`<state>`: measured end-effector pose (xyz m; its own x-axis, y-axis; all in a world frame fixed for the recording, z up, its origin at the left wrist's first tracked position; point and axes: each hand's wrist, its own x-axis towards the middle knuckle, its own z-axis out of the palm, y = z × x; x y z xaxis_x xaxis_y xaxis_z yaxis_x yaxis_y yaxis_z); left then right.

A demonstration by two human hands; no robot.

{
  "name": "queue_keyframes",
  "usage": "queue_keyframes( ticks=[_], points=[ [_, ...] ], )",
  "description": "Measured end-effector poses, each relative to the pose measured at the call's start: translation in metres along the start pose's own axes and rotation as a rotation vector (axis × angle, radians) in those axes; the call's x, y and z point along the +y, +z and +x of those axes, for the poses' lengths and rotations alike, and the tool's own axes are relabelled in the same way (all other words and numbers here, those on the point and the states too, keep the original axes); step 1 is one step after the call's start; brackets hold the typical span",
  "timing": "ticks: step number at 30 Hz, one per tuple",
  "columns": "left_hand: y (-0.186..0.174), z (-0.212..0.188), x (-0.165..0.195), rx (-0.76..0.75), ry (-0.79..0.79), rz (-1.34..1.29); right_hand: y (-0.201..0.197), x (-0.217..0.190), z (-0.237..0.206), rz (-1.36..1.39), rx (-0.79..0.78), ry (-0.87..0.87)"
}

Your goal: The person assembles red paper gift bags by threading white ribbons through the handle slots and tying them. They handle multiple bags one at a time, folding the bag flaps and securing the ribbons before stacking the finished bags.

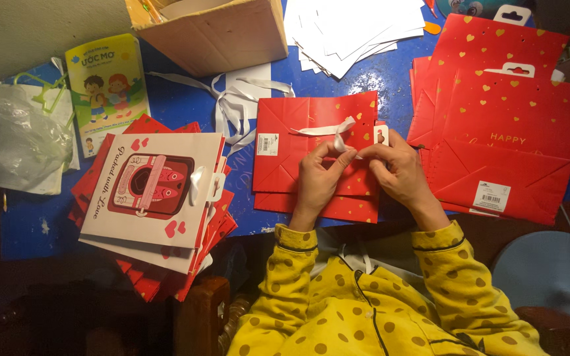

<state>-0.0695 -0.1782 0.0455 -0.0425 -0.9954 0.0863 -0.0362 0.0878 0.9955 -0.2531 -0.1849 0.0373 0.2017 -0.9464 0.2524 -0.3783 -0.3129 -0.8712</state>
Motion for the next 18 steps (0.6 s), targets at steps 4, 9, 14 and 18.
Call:
queue_keyframes(
  ticks=[4, 9, 14, 18],
  points=[
    [0.001, 0.000, 0.007, 0.000, 0.015, -0.037, 0.000, 0.000, -0.001, 0.004, 0.008, -0.037],
    [0.000, 0.002, 0.017, 0.016, 0.041, -0.132, 0.000, -0.003, 0.000, 0.032, 0.016, -0.074],
    [0.002, 0.004, 0.040, -0.050, 0.038, -0.240, 0.001, -0.001, -0.002, -0.016, 0.019, -0.040],
    [0.001, 0.005, 0.068, -0.131, 0.081, -0.293, 0.003, 0.001, -0.002, -0.054, 0.044, -0.048]
  ],
)
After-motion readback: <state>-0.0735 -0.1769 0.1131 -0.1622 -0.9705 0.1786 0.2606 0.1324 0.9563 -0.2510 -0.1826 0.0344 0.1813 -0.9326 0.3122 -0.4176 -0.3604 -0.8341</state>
